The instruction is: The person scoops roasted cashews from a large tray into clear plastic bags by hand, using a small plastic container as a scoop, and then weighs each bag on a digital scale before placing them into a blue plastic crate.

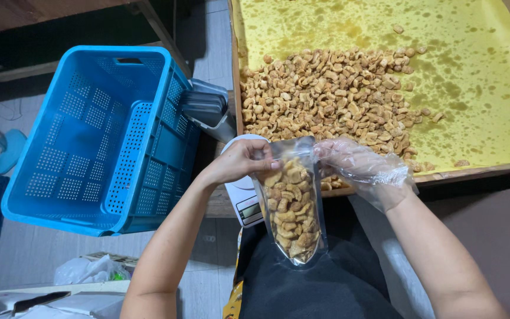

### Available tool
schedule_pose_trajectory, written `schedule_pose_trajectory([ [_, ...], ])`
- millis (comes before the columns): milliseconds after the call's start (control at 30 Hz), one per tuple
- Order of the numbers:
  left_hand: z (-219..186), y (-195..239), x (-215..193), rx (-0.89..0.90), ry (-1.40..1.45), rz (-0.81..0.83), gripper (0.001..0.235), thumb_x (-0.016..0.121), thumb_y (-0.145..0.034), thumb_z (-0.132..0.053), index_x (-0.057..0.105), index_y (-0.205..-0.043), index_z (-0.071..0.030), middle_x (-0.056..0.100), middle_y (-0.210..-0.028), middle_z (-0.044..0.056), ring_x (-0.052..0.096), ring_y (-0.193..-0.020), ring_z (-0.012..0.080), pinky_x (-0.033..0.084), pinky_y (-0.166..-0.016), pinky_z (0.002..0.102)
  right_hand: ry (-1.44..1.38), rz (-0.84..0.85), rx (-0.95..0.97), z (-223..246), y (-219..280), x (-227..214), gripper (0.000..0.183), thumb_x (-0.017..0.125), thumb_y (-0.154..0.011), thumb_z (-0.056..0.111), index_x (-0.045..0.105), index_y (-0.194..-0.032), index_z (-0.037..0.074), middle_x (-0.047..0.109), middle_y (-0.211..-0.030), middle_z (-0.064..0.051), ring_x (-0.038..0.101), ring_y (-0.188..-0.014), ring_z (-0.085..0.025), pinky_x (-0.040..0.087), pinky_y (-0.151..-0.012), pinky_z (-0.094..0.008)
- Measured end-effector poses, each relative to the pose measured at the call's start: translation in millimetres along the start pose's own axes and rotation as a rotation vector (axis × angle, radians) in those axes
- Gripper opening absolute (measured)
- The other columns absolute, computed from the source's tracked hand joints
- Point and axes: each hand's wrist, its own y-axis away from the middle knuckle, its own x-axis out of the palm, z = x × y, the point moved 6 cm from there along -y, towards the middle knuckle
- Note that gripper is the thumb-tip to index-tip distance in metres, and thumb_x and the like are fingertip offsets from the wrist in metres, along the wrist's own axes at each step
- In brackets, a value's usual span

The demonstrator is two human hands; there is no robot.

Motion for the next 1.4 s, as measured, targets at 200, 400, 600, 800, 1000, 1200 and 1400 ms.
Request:
schedule_pose_trajectory([
  [200, -53.7, -6.2, -31.7, 0.071, 0.056, 0.016, 0.021, 0.077, -0.089, -0.024, 0.071, -0.097, -0.005, 0.067, -0.075, -0.002, 0.058, -0.069, 0.0037, 0.047, -0.059, 0.022, -0.108, -0.033, -0.09, -2.3, -23.3, -29.0, 0.042, 0.063, -0.093, 0.035, 0.068, -0.124, 0.007, 0.073, -0.11, -0.008, 0.068, -0.093, -0.015, 0.055, -0.084, -0.031],
  [400, -99.4, -29.7, -75.3, 0.128, -0.563, -0.308, 0.032, 0.082, -0.088, -0.027, 0.069, -0.097, 0.001, 0.071, -0.091, 0.012, 0.068, -0.087, 0.0242, 0.054, -0.076, 0.039, 0.371, -0.203, -0.008, -68.1, -81.9, -111.3, 0.04, 0.056, -0.098, 0.022, 0.064, -0.133, 0.005, 0.072, -0.118, -0.02, 0.065, -0.096, -0.027, 0.056, -0.085, -0.039],
  [600, -50.3, -90.1, -51.5, 0.241, -0.557, -0.286, 0.015, 0.072, -0.09, -0.023, 0.072, -0.087, -0.009, 0.057, -0.144, 0.011, 0.066, -0.116, 0.0287, 0.055, -0.101, 0.042, 0.206, -0.265, 0.237, -73.6, -68.9, -72.1, 0.036, 0.049, -0.101, 0.018, 0.07, -0.128, 0.008, 0.067, -0.132, -0.015, 0.057, -0.123, -0.022, 0.038, -0.108, -0.044],
  [800, 5.5, -110.2, -32.6, 0.219, -0.53, -0.273, 0.012, 0.079, -0.088, -0.019, 0.074, -0.089, -0.008, 0.044, -0.148, 0.013, 0.051, -0.129, 0.0366, 0.043, -0.107, 0.05, 1.075, 0.085, 0.179, -98.1, -110.0, -18.5, 0.039, 0.054, -0.1, 0.01, 0.058, -0.139, 0.013, 0.07, -0.121, -0.016, 0.071, -0.107, -0.026, 0.061, -0.096, -0.036],
  [1000, 41.7, -121.4, -40.1, 0.139, -0.397, -0.208, 0.012, 0.072, -0.088, -0.02, 0.073, -0.099, -0.015, 0.044, -0.15, 0.013, 0.056, -0.13, 0.0328, 0.05, -0.109, 0.043, 0.686, 0.051, 0.241, -114.4, -127.8, -51.4, 0.037, 0.062, -0.095, 0.011, 0.063, -0.131, 0.01, 0.073, -0.109, -0.011, 0.068, -0.092, -0.017, 0.055, -0.084, -0.032],
  [1200, 40.8, -124.0, -48.8, 0.156, -0.5, -0.315, 0.014, 0.074, -0.088, -0.016, 0.074, -0.102, -0.017, 0.043, -0.149, 0.017, 0.039, -0.137, 0.0436, 0.037, -0.112, 0.052, 0.173, -0.111, 0.252, -65.7, -77.8, -72.1, 0.037, 0.066, -0.091, 0.01, 0.067, -0.126, 0.0, 0.074, -0.106, -0.011, 0.067, -0.087, -0.019, 0.043, -0.091, -0.024],
  [1400, 25.6, -113.4, -44.9, 0.138, -0.614, -0.36, 0.015, 0.076, -0.085, -0.016, 0.079, -0.097, -0.023, 0.046, -0.149, 0.016, 0.038, -0.132, 0.0434, 0.035, -0.11, 0.051, -0.029, -0.12, -0.015, 34.6, -44.5, -65.7, 0.024, 0.074, -0.085, 0.023, 0.072, -0.101, 0.005, 0.077, -0.099, -0.016, 0.063, -0.081, -0.021, 0.048, -0.088, -0.041],
])
